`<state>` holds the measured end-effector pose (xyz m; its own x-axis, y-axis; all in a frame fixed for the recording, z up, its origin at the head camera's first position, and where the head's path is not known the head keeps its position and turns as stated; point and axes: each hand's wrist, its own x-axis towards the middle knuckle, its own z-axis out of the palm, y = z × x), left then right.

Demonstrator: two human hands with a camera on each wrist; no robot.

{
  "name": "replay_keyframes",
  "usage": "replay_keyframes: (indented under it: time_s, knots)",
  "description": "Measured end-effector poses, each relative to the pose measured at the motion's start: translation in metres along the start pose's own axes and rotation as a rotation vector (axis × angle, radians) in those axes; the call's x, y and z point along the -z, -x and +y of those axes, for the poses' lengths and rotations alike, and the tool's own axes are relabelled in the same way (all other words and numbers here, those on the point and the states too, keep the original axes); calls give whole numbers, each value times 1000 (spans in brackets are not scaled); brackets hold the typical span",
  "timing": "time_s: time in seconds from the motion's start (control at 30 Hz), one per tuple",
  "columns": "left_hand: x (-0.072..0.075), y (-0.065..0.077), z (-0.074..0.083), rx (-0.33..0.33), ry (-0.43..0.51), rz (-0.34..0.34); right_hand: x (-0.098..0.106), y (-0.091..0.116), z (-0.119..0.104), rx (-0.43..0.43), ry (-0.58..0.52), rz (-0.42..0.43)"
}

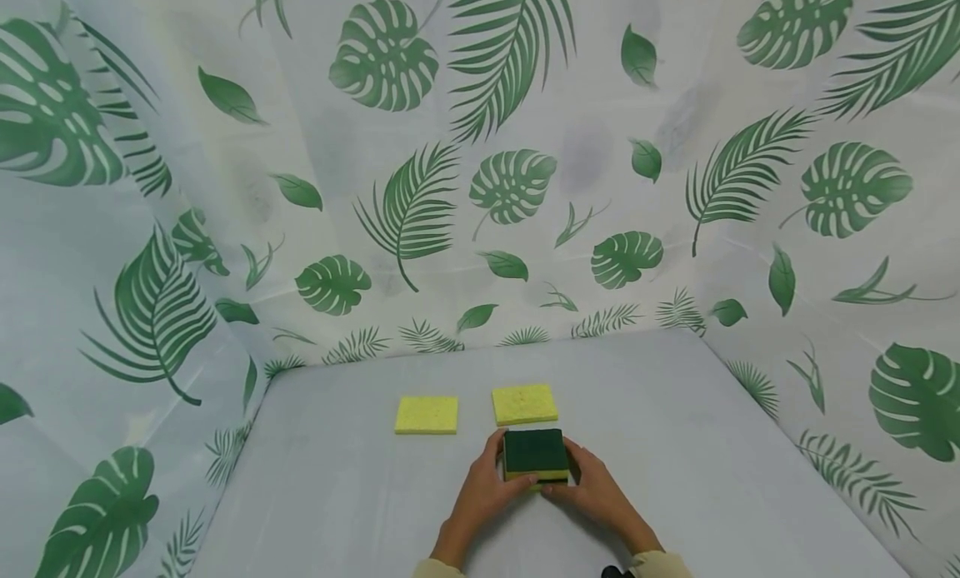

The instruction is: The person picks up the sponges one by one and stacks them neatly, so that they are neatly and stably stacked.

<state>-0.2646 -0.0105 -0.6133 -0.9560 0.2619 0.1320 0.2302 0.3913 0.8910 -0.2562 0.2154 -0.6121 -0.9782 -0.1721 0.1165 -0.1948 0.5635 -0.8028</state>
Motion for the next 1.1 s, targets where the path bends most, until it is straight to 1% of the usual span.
replay_keyframes:
  time_s: [0.27, 0.47, 0.57, 0.63, 0.7, 0.73, 0.8, 0.93, 0.97, 1.03, 1.1]
  knots:
    - [-5, 3, -5, 9, 19, 11, 1, 1, 3, 9, 16, -8]
    - [-7, 4, -8, 22, 31, 9, -1, 0, 9, -3, -13, -16]
    - [-6, 5, -8, 51, 58, -5, -2, -1, 11, -16, -26, -19]
    - [-3, 6, -7, 86, 86, -11, -2, -1, 10, -27, -22, -17]
    - [2, 8, -7, 116, 107, 7, -3, -1, 10, -45, -21, -19]
    - [4, 9, -8, 121, 113, 31, -3, -1, 10, -50, -21, -19]
    - [10, 11, -11, 140, 101, 120, -4, 0, 10, -61, -17, -20]
    - [25, 16, -24, 157, 1, 357, -4, -1, 10, -89, -37, -33]
    - [30, 17, -28, 152, -24, 414, -4, -2, 10, -93, -38, -35]
    - [42, 18, -37, 113, -84, 506, -3, -2, 10, -98, -40, -37]
    - [56, 19, -47, 53, -145, 565, -3, -3, 10, -94, -36, -35]
